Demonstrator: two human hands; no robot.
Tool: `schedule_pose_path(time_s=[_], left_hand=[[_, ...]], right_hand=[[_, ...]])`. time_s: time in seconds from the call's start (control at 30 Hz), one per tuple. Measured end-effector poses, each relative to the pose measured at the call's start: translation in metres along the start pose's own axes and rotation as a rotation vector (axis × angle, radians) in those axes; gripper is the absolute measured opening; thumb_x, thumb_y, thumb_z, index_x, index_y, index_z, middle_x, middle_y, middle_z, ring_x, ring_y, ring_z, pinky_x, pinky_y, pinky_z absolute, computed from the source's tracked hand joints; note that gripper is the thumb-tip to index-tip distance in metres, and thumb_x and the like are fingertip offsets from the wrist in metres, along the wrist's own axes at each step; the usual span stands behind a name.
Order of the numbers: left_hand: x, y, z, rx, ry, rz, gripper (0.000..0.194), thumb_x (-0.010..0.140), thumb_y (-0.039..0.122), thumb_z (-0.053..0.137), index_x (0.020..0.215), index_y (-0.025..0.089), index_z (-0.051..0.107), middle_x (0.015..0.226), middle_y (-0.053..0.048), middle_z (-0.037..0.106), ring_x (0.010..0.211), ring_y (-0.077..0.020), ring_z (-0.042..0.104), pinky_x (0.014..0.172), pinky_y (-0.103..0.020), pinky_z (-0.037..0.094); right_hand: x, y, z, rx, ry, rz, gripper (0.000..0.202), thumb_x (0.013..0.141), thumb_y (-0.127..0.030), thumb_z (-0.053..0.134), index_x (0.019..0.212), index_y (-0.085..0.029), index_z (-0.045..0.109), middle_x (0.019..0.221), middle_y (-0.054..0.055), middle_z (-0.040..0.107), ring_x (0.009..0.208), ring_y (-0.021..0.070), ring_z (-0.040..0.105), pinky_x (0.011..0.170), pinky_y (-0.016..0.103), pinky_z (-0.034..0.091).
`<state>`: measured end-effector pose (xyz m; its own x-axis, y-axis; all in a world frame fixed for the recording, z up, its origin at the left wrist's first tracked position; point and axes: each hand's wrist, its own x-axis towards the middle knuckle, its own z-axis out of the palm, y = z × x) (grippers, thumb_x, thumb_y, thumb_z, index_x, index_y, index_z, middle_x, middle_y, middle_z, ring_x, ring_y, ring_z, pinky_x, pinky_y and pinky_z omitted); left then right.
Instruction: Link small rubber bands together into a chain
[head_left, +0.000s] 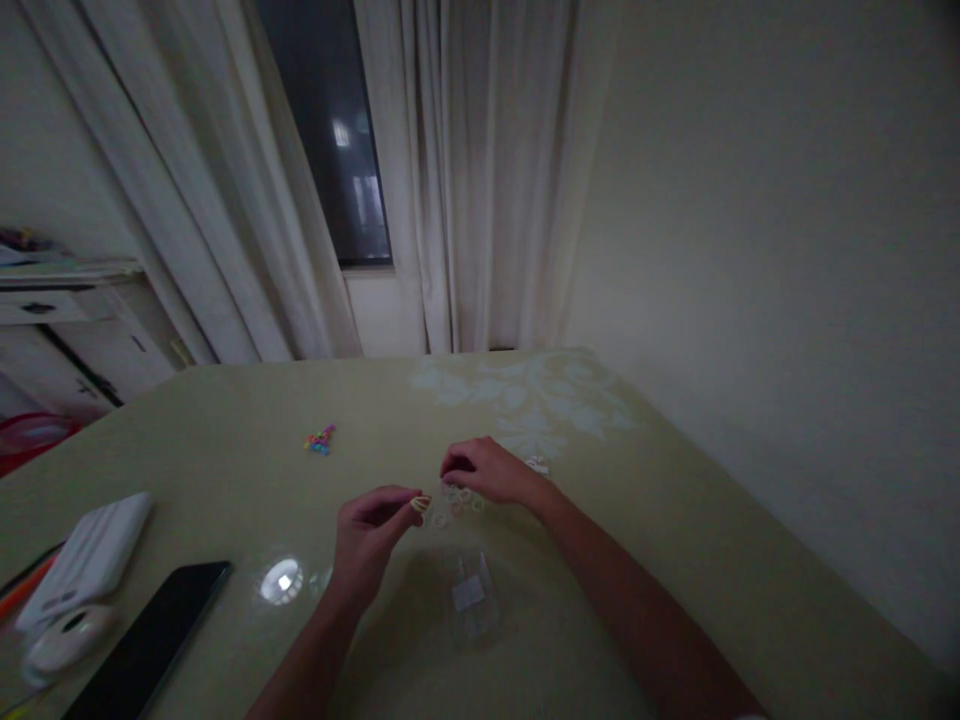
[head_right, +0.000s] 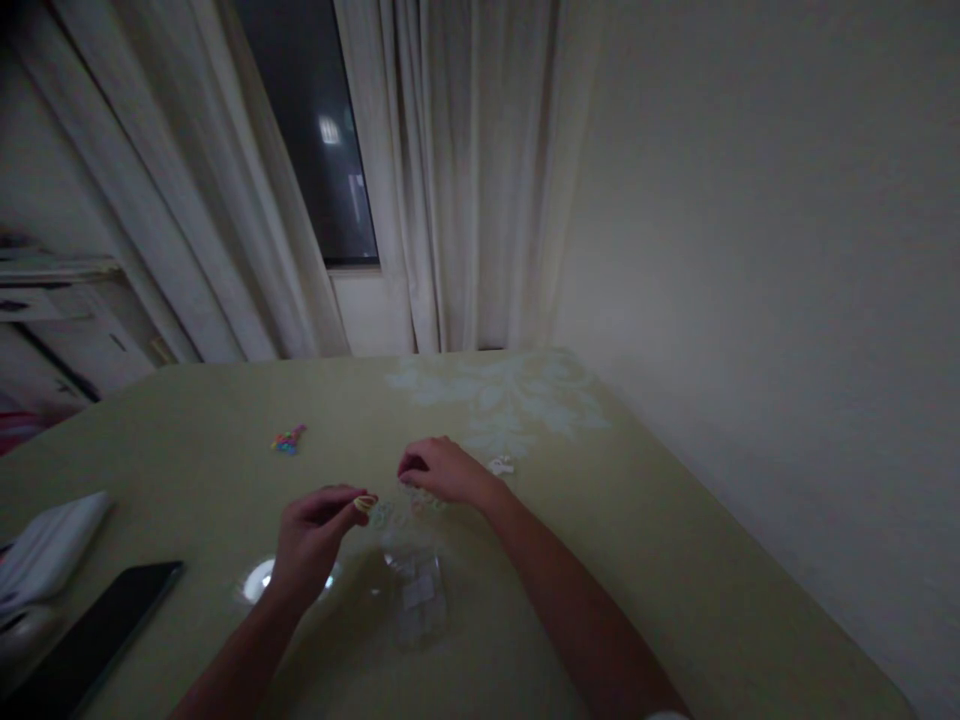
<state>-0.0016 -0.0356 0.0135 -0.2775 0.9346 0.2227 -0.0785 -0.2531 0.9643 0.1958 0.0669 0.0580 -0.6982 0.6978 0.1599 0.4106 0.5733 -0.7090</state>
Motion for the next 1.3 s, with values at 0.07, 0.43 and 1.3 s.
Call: schedule_pose_path(time_s=[0.07, 0.43, 1.3], left_hand=[[-0.002, 0.003, 0.002, 0.008, 0.003, 0.008, 0.016, 0.066, 0.031, 0.092, 0.074, 0.02, 0.083, 0.069, -0.004, 0.078, 0.055, -0.0145, 0.068, 0.052, -0.022, 0.057], [0.013, 0.002, -0.005, 0.16, 0.282, -0.028, 0.039, 0.071, 0.048, 0.087, 0.093, 0.017, 0.079, 0.08, -0.003, 0.075, 0.063, -0.0132, 0.061, 0.057, -0.023, 0.053], [0.01, -0.001, 0.0, 0.179, 0.081, 0.005, 0.034, 0.075, 0.048, 0.085, 0.091, 0.018, 0.081, 0.081, -0.007, 0.079, 0.066, -0.0163, 0.066, 0.055, -0.022, 0.049]], right_hand=[[-0.001, -0.004, -0.003, 0.016, -0.013, -0.014, 0.008, 0.089, -0.011, 0.073, 0.092, -0.016, 0.079, 0.079, 0.001, 0.074, 0.071, 0.0131, 0.065, 0.068, 0.023, 0.043], [0.003, 0.017, 0.0, -0.294, -0.025, 0.055, 0.019, 0.092, -0.006, 0.065, 0.097, -0.017, 0.078, 0.1, 0.007, 0.078, 0.093, 0.0186, 0.069, 0.081, 0.026, 0.045], [0.005, 0.022, 0.007, -0.299, 0.125, 0.199, 0.007, 0.093, -0.016, 0.07, 0.096, -0.015, 0.076, 0.096, 0.008, 0.074, 0.086, 0.0171, 0.066, 0.077, 0.026, 0.045]])
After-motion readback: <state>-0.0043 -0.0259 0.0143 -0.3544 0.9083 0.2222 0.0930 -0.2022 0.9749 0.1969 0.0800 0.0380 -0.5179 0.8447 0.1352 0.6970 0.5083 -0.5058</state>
